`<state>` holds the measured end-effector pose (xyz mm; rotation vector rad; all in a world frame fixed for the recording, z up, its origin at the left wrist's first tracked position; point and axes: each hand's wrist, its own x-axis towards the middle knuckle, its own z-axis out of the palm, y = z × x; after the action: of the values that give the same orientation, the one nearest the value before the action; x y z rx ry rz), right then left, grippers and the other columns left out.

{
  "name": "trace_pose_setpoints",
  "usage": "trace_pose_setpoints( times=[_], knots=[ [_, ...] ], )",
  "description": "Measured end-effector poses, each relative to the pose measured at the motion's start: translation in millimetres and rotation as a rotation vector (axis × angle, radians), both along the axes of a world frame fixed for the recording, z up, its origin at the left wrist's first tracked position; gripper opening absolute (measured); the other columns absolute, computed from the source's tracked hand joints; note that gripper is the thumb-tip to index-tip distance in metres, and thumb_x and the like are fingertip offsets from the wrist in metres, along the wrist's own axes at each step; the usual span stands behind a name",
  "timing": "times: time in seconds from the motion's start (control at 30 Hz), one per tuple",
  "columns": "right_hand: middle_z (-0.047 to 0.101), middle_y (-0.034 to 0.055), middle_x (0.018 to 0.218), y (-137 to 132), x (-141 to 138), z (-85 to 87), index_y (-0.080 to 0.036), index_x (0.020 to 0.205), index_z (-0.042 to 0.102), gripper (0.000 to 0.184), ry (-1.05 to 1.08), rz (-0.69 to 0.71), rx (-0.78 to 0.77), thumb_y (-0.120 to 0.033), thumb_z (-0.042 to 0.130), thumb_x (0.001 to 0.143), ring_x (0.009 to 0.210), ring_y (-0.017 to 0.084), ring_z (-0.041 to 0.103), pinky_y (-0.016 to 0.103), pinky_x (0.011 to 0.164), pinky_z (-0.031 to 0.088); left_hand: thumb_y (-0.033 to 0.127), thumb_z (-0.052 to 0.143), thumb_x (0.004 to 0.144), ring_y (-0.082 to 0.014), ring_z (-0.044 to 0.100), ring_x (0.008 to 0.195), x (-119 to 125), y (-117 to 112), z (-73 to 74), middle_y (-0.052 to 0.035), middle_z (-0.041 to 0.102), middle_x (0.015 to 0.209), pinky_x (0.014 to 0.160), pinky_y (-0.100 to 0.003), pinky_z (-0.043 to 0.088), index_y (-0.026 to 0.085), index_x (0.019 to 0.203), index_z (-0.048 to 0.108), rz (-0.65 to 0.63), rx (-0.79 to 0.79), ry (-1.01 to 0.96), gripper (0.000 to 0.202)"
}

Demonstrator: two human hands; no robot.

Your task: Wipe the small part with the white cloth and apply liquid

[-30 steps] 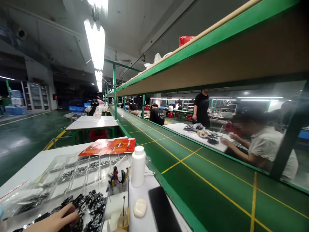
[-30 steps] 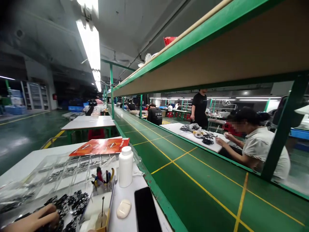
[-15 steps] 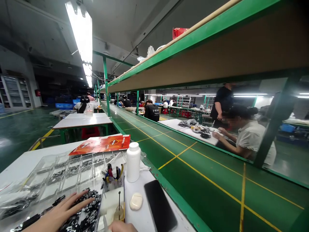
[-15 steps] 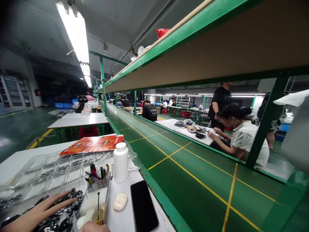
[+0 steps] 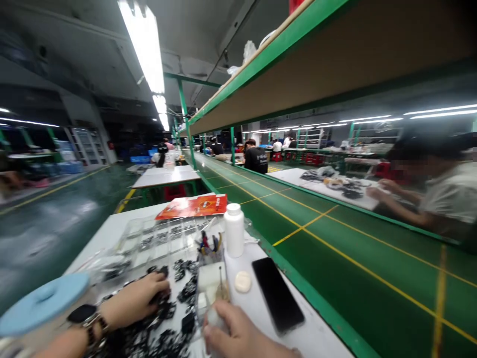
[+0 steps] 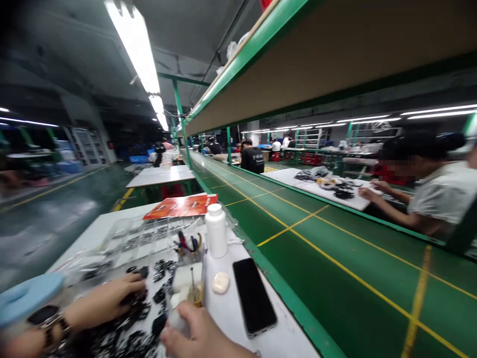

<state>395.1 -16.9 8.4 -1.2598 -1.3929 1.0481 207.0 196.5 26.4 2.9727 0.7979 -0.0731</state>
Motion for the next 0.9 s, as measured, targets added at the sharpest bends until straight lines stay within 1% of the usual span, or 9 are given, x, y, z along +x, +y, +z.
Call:
trace_pose_setpoints(
  times=[0.07,0.17,0.27,0.37,0.47,0.57,0.7,0.77,0.9],
  knots=[
    [0.049,0.0008,0.076,2.4,0.1,-5.6,-0.015,0.086,0.051,0.05,0.034,0.031,0.041,-0.064,0.05,0.078,0.071,0.011,0.045,0.023,0.068,0.038,0.013,0.047,0.066,-0.0211,0.06,0.087,-6.4,-3.8,6.9,-0.0048,0.061,0.097,0.079,-0.03,0.047,0.023,0.085,0.064,0.014,-0.053,0.009,0.027],
    [0.045,-0.0006,0.067,7.6,-1.3,-13.5,-0.016,0.081,0.044,0.054,0.088,0.107,0.057,-0.07,0.045,0.077,0.062,0.011,0.042,0.024,0.061,0.037,0.015,0.048,0.069,-0.0198,0.06,0.089,-23.7,-8.6,15.5,-0.0037,0.06,0.101,0.08,-0.029,0.047,0.023,0.089,0.063,0.061,-0.112,0.005,0.027],
    [0.047,0.0004,0.069,11.2,-1.7,-16.2,-0.016,0.083,0.044,0.052,0.135,0.153,0.053,-0.068,0.046,0.078,0.06,0.01,0.041,0.023,0.058,0.034,0.026,0.057,0.068,-0.0222,0.057,0.105,-47.9,-19.5,21.0,-0.0015,0.058,0.117,0.092,-0.03,0.044,0.027,0.098,0.064,0.084,-0.166,0.008,0.031],
    [0.048,0.0007,0.069,11.3,-1.5,-15.0,-0.016,0.084,0.046,0.051,0.132,0.151,0.024,-0.067,0.047,0.078,0.061,0.01,0.041,0.022,0.056,0.033,0.034,0.068,0.058,-0.032,0.042,0.125,-69.8,-32.9,19.2,-0.0023,0.039,0.142,0.103,-0.041,0.037,0.033,0.126,0.051,0.122,-0.197,0.053,0.07],
    [0.048,0.0004,0.069,6.0,-2.4,-12.4,-0.016,0.083,0.046,0.05,0.051,0.122,0.028,-0.065,0.044,0.08,0.064,0.011,0.042,0.023,0.06,0.034,0.035,0.073,0.048,-0.0407,0.026,0.132,-77.6,-43.3,12.5,-0.0057,0.02,0.151,0.105,-0.052,0.03,0.035,0.14,0.03,0.107,-0.174,0.15,0.101],
    [0.046,0.0004,0.072,-2.8,-4.2,-7.6,-0.016,0.084,0.046,0.043,0.01,0.094,0.046,-0.059,0.041,0.085,0.069,0.013,0.043,0.025,0.066,0.036,0.034,0.075,0.045,-0.043,0.027,0.131,-67.9,-48.2,5.6,-0.0106,0.023,0.149,0.103,-0.056,0.029,0.032,0.139,0.032,0.047,-0.094,0.142,0.104],
    [0.046,0.0011,0.075,-8.8,-4.1,-0.7,-0.017,0.082,0.046,0.036,0.035,0.094,0.042,-0.052,0.041,0.088,0.074,0.014,0.043,0.026,0.068,0.037,0.035,0.073,0.053,-0.0372,0.03,0.13,-43.2,-42.4,-2.0,-0.0107,0.027,0.147,0.104,-0.051,0.029,0.032,0.139,0.03,0.042,-0.106,0.078,0.096],
    [0.047,0.0011,0.073,-8.9,-2.9,0.8,-0.018,0.081,0.046,0.036,0.028,0.102,0.04,-0.052,0.04,0.089,0.072,0.014,0.043,0.026,0.067,0.037,0.034,0.07,0.058,-0.0361,0.036,0.125,-31.3,-37.7,-4.3,-0.0115,0.033,0.142,0.101,-0.05,0.032,0.03,0.137,0.032,0.05,-0.092,0.045,0.088],
    [0.048,0.0008,0.073,-8.7,-1.0,1.3,-0.018,0.082,0.046,0.034,0.03,0.106,0.031,-0.051,0.04,0.089,0.07,0.013,0.043,0.027,0.066,0.036,0.032,0.068,0.063,-0.0321,0.047,0.109,-12.1,-32.9,-4.9,-0.0115,0.047,0.124,0.091,-0.049,0.039,0.023,0.123,0.048,0.034,-0.067,0.003,0.063]
  ],
)
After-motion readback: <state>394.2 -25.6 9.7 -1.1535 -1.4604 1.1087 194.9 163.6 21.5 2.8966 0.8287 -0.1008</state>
